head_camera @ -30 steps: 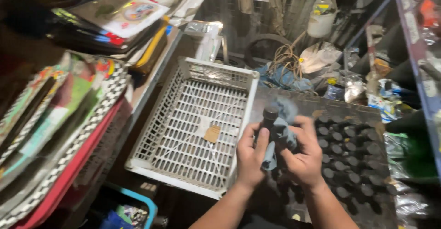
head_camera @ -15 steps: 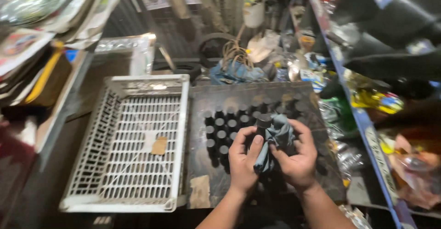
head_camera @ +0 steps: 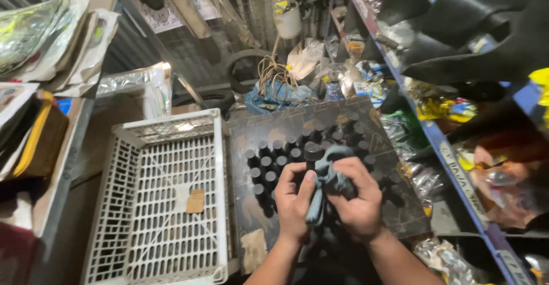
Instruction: Cleaning small cylindrical machine parts using a cloth at a workbench.
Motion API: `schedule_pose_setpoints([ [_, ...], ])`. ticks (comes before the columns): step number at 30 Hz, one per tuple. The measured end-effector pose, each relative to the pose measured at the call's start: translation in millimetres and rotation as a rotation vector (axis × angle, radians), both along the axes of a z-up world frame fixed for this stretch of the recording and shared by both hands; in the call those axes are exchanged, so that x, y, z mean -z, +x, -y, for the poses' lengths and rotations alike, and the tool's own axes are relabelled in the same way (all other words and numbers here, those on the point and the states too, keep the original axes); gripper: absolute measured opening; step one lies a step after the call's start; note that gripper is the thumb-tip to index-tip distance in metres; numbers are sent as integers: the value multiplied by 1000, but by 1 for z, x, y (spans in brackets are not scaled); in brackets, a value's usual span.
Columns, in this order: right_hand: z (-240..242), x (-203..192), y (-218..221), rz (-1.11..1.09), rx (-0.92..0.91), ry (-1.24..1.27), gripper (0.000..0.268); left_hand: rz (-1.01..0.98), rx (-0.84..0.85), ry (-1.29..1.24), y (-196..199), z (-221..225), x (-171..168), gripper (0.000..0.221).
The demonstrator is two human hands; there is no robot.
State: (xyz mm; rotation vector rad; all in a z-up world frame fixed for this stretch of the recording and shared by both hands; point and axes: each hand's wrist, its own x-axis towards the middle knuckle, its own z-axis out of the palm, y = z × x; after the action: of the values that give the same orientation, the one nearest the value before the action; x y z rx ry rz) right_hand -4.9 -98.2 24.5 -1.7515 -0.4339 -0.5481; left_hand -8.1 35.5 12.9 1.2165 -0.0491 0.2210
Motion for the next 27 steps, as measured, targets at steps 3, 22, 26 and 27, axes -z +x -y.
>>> schedule_pose_setpoints([
  [3, -31, -6, -3, 113, 2, -77, 37, 0, -18, -30, -3, -25, -3, 25],
  [22, -108, 0, -18, 95, 0, -51, 36, 8, 32, 188, -12, -114, -14, 21],
  [26, -113, -8, -13, 83, 81, -31, 32, 85, 67, 223, -8, -109, -18, 28],
  [27, -113, -8, -12, 84, 61, -32, 32, 68, 67, 232, -5, -109, -17, 31],
])
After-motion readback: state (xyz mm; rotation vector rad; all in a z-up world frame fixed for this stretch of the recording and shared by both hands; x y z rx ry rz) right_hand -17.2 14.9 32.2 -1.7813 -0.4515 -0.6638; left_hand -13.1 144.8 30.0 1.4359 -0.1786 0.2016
